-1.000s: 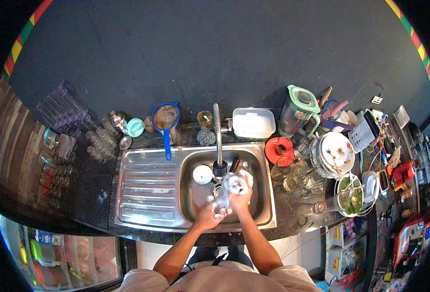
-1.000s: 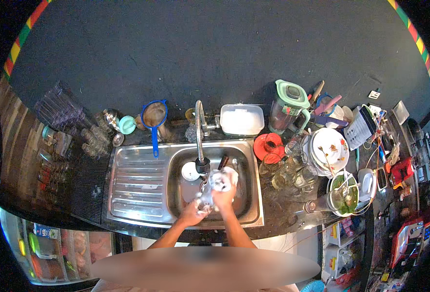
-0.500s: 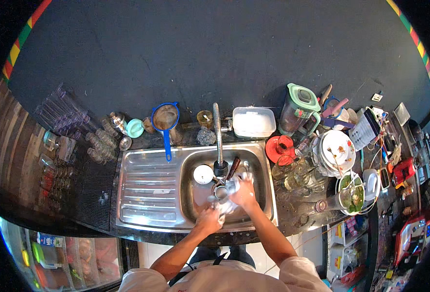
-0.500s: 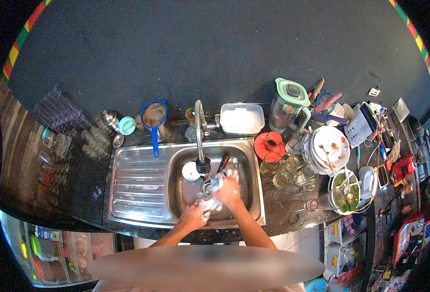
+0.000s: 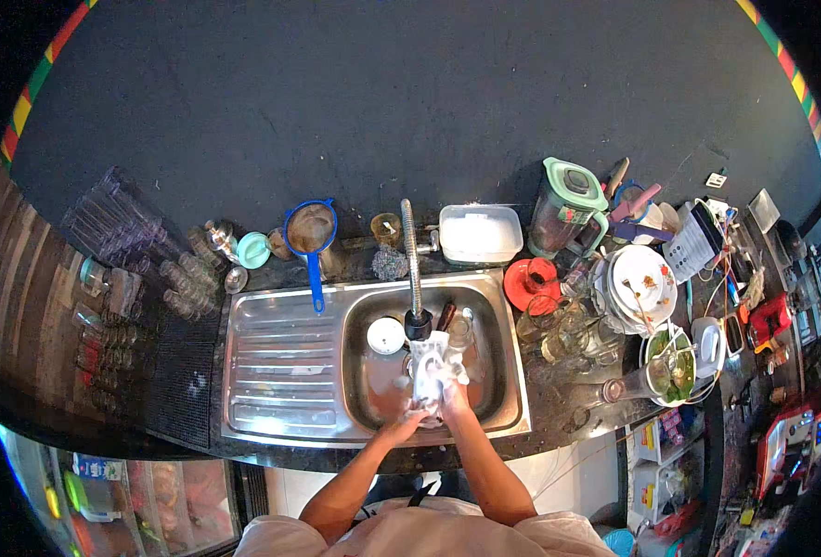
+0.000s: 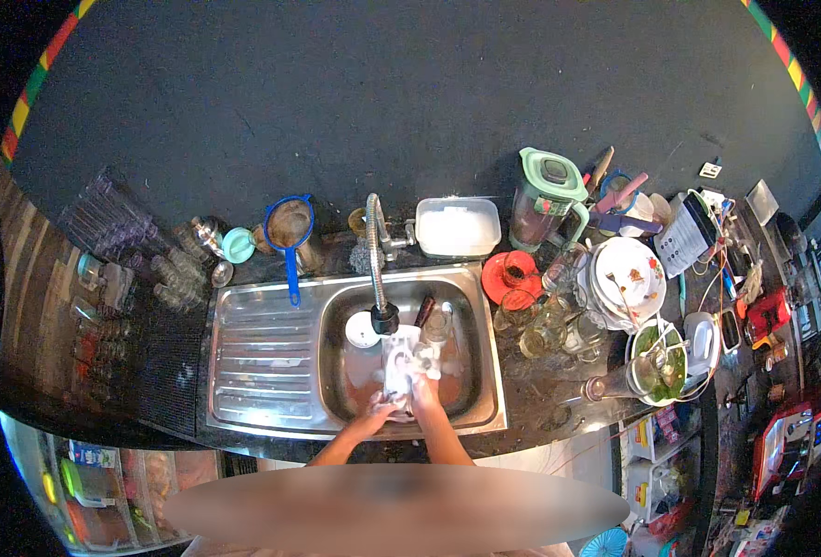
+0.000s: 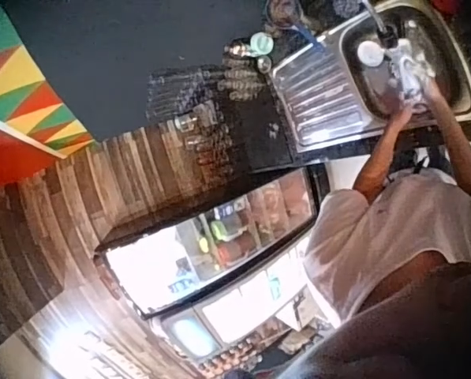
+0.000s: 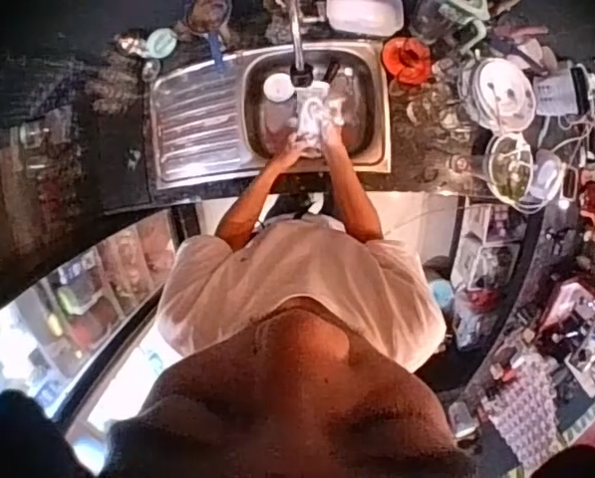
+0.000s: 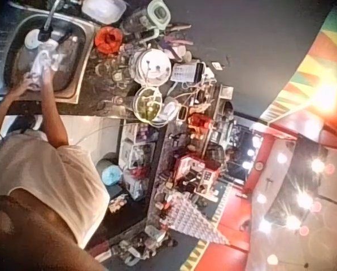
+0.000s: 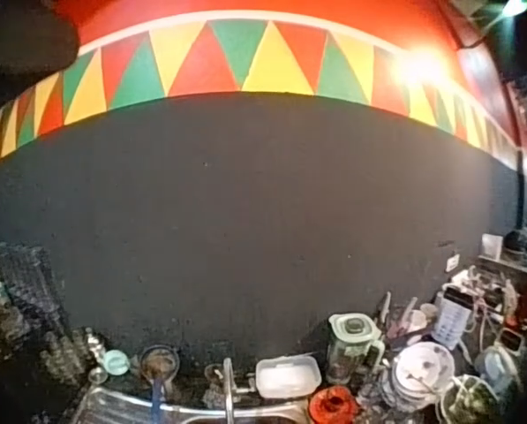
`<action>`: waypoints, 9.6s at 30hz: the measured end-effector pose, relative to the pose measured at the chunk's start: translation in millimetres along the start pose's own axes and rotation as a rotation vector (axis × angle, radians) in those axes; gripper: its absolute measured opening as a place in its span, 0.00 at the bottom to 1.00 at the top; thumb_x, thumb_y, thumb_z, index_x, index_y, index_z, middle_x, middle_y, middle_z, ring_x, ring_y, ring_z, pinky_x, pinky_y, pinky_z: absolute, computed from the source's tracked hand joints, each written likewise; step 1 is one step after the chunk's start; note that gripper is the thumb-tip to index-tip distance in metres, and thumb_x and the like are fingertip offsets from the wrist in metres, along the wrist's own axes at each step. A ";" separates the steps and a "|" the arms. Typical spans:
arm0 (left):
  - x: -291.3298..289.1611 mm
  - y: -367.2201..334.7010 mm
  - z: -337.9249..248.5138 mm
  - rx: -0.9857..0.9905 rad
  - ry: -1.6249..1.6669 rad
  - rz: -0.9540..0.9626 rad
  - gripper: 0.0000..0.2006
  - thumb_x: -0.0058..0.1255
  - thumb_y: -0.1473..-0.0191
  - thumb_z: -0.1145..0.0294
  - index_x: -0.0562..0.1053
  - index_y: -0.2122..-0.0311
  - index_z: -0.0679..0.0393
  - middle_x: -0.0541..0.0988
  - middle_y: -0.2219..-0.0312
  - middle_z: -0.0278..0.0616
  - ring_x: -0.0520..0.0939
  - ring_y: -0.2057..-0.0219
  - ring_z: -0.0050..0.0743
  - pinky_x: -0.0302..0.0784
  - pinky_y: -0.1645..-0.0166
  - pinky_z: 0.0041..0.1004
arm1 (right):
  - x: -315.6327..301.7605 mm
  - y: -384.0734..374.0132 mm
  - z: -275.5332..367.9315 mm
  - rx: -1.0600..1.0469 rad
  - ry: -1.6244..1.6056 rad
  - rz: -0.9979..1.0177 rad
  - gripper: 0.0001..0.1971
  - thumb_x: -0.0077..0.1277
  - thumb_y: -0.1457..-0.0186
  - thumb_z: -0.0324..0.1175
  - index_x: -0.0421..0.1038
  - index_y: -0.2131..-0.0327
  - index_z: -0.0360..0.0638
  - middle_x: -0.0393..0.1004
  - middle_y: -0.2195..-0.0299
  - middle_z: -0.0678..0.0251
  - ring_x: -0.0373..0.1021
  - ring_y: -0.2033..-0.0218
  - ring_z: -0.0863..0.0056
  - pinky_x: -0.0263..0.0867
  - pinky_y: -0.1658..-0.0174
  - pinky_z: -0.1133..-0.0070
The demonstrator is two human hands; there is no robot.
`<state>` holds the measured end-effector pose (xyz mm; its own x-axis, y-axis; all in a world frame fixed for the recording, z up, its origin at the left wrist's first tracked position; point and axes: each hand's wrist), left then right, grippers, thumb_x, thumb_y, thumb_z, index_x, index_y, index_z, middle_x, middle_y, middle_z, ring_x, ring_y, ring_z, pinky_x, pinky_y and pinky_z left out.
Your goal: Wash several glasses in a sink using soap and water, then place them on a drying rack.
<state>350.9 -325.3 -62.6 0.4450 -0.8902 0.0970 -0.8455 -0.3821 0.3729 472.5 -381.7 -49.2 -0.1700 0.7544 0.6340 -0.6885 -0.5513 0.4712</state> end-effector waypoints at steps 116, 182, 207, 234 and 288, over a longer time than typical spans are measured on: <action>-49.8 -98.4 -34.4 0.021 0.887 -0.299 0.19 0.40 0.48 0.55 0.66 0.56 0.58 0.74 0.67 0.37 0.75 0.67 0.28 0.71 0.63 0.27 | 76.6 -69.1 -6.3 -0.029 0.021 0.084 0.10 0.42 0.50 0.35 0.68 0.75 0.40 0.68 0.84 0.66 0.67 0.83 0.72 0.63 0.84 0.79; 21.4 -94.7 -42.1 -0.102 0.854 -0.088 0.17 0.43 0.50 0.62 0.67 0.59 0.64 0.73 0.63 0.45 0.75 0.61 0.37 0.71 0.56 0.33 | -32.4 21.8 66.5 -0.163 1.111 0.152 0.19 0.56 0.70 0.27 0.66 0.68 0.34 0.70 0.73 0.65 0.68 0.74 0.79 0.63 0.73 0.83; 30.3 -88.6 -32.5 0.012 1.241 -0.050 0.15 0.45 0.55 0.66 0.68 0.61 0.62 0.72 0.60 0.48 0.70 0.55 0.43 0.65 0.50 0.41 | -42.6 39.4 72.0 -0.177 0.524 0.090 0.19 0.57 0.61 0.24 0.65 0.61 0.40 0.68 0.73 0.67 0.67 0.74 0.76 0.64 0.71 0.81; -77.2 -71.9 -62.1 0.341 1.019 -0.443 0.16 0.48 0.53 0.61 0.66 0.59 0.53 0.71 0.60 0.37 0.70 0.58 0.35 0.67 0.56 0.41 | 59.8 -74.1 -11.0 0.528 -0.115 0.081 0.21 0.42 0.55 0.54 0.67 0.66 0.48 0.71 0.67 0.66 0.68 0.70 0.65 0.64 0.70 0.64; 10.8 -66.6 -72.3 0.414 0.483 0.019 0.33 0.57 0.66 0.85 0.55 0.53 0.59 0.67 0.58 0.40 0.73 0.60 0.29 0.71 0.56 0.28 | -62.0 -36.6 5.0 0.049 0.724 0.476 0.23 0.57 0.71 0.21 0.65 0.64 0.39 0.68 0.69 0.70 0.65 0.68 0.81 0.63 0.64 0.80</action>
<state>433.3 -291.5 -19.7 0.4296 -0.7227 0.5414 -0.8559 -0.5171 -0.0111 511.8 -410.1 -102.6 -0.8507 0.4716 0.2322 -0.4019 -0.8682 0.2912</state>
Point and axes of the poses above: each hand's wrist, its own y-axis away from the middle knuckle, its own x-axis out of the palm, z = x × y
